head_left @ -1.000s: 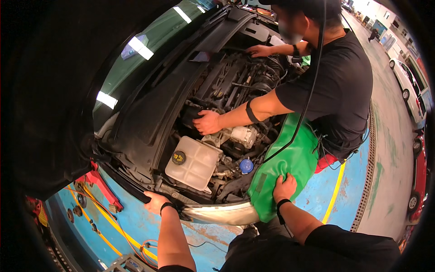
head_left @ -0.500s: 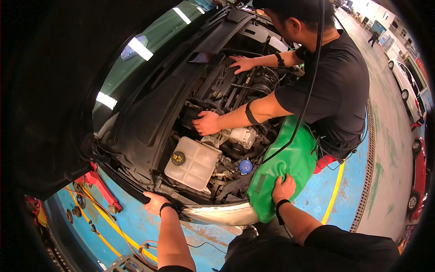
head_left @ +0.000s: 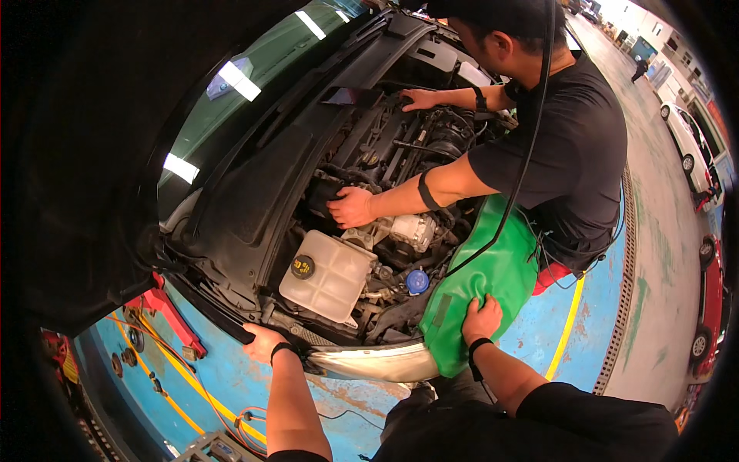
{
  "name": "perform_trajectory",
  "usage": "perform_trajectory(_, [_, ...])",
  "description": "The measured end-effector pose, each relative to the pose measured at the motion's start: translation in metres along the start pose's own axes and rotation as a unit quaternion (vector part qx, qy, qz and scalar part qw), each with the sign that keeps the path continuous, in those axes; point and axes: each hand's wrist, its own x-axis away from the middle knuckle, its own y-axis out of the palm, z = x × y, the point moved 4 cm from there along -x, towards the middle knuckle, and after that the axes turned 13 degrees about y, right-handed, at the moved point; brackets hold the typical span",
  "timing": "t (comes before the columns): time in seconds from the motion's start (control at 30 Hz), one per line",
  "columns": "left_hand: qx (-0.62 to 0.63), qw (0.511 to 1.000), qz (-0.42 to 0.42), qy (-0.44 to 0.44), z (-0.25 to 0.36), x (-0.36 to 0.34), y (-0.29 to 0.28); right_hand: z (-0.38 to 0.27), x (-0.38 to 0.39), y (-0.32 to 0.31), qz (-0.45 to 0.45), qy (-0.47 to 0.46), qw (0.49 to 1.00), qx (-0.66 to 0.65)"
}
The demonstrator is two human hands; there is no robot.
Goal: Inspecting and working on a car engine in a service bay.
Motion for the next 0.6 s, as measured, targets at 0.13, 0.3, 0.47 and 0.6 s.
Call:
perform_trajectory(0.13, [0.007,1.0,-0.006,0.002,0.0005,0.0006,-0.0015,0.0006,-0.0003,0.0009,-0.007,0.008,1.0,0.007])
perform_trajectory(0.3, [0.001,1.0,-0.006,0.0,0.002,0.0021,-0.0039,-0.0007,0.0,0.0003,-0.012,0.01,1.0,0.011])
perform_trajectory(0.47, [0.004,1.0,-0.017,-0.01,0.0051,0.0046,-0.0058,0.0004,0.0,0.0006,-0.007,0.008,1.0,0.01])
perform_trajectory(0.6, [0.003,1.0,-0.013,-0.008,0.0045,0.0042,-0.0055,0.0017,0.0002,0.0013,-0.002,0.001,1.0,0.005])
